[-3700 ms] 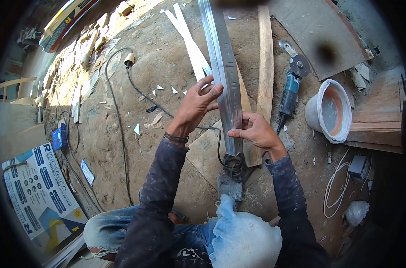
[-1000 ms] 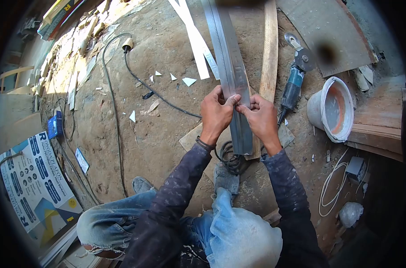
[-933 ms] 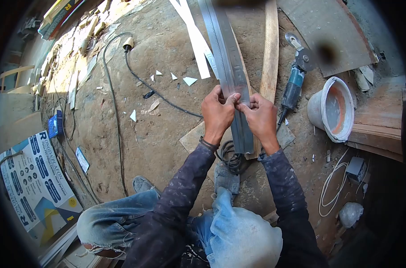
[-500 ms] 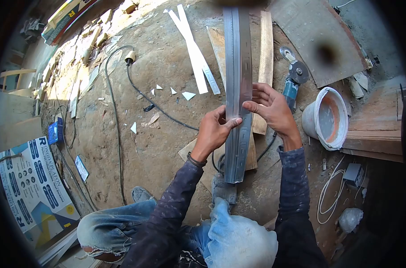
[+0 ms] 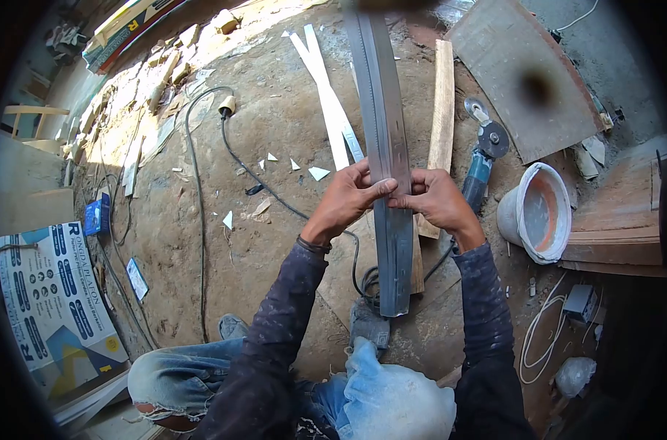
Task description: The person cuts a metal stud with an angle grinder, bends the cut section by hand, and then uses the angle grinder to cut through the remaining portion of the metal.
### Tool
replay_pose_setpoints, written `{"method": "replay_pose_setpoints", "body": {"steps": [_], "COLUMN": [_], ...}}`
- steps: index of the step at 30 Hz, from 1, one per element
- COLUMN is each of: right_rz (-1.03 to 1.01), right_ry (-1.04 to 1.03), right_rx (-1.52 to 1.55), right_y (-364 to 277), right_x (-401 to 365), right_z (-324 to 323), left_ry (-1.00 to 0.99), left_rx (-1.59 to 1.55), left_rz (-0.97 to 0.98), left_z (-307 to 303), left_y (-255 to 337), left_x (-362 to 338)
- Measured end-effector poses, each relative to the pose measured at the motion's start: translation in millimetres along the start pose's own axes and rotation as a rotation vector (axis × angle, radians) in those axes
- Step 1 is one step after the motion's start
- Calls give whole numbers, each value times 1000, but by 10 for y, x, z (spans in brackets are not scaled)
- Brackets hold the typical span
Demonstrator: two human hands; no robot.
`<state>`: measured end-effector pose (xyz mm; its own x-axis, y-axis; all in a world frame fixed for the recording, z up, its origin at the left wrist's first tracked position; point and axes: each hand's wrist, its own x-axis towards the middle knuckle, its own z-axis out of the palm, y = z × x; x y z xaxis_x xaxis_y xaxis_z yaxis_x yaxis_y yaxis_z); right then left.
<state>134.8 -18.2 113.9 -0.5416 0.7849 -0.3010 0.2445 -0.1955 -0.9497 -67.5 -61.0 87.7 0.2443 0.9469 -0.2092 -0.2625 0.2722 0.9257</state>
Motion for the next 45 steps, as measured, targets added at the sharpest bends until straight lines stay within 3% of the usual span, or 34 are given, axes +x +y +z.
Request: {"method": "replay_pose_setpoints", "body": {"steps": [5, 7, 8, 10, 12, 14, 16, 17, 18, 20, 21, 22, 24, 25, 26, 28, 29, 34, 36, 41, 45], "right_rz": [27, -14, -59, -43, -26, 53, 37, 13, 8, -38, 124, 116, 43, -113, -119, -78, -51, 2, 63, 76, 5], "right_ry": [-9, 82, 173, 233, 297, 449, 473, 498, 496, 149, -11, -14, 236, 259, 265, 92, 56, 25, -133, -222, -129], "right_rx": [-20, -47, -77, -135, -188, -437, -489, -539, -540, -173, -137, -141, -199, -173, -177, 117, 47, -49, -22, 64, 30], "right_y": [22, 83, 112, 154, 121, 4, 92, 129, 153, 190, -16, -175, -401, -421, -472, -646, -682, -496, -383, -319, -132], "right_x": [-6, 4, 17, 34, 48, 41, 94, 131, 128, 103, 24, -33, -108, -51, -25, 40, 80, 120, 138, 188, 228], "right_z": [4, 79, 118, 163, 250, 357, 379, 390, 332, 29, -125, -215, -353, -373, -354, -191, -170, -180, -186, -97, -11], "left_ry": [-14, 127, 129, 317, 389, 457, 699, 700, 608, 522, 431, 335, 281, 224, 218, 108, 3, -6, -22, -130, 30], "left_rx": [47, 191, 189, 287, 273, 256, 348, 349, 328, 312, 222, 132, 44, -41, -40, 97, 188, 38, -130, -163, -108], "left_rz": [34, 134, 135, 51, 93, 130, 191, 193, 136, 98, 35, -26, -21, -26, -19, 4, -181, 12, 205, 146, 156], "left_z": [31, 93, 113, 202, 222, 320, 439, 411, 355, 261, 250, 240, 212, 222, 272, 387, 371, 221, 94, 37, 39], "left_y": [-18, -115, -157, -142, -291, -369, -345, -315, -277, -140, -64, -20, -66, -93, -125, -99, -57, 33, 150, 255, 76], "left_x": [2, 62, 79, 91, 150, 178, 173, 152, 119, 69, -2, -57, -76, -82, -103, -132, -126, -196, -95, 41, 97]}}
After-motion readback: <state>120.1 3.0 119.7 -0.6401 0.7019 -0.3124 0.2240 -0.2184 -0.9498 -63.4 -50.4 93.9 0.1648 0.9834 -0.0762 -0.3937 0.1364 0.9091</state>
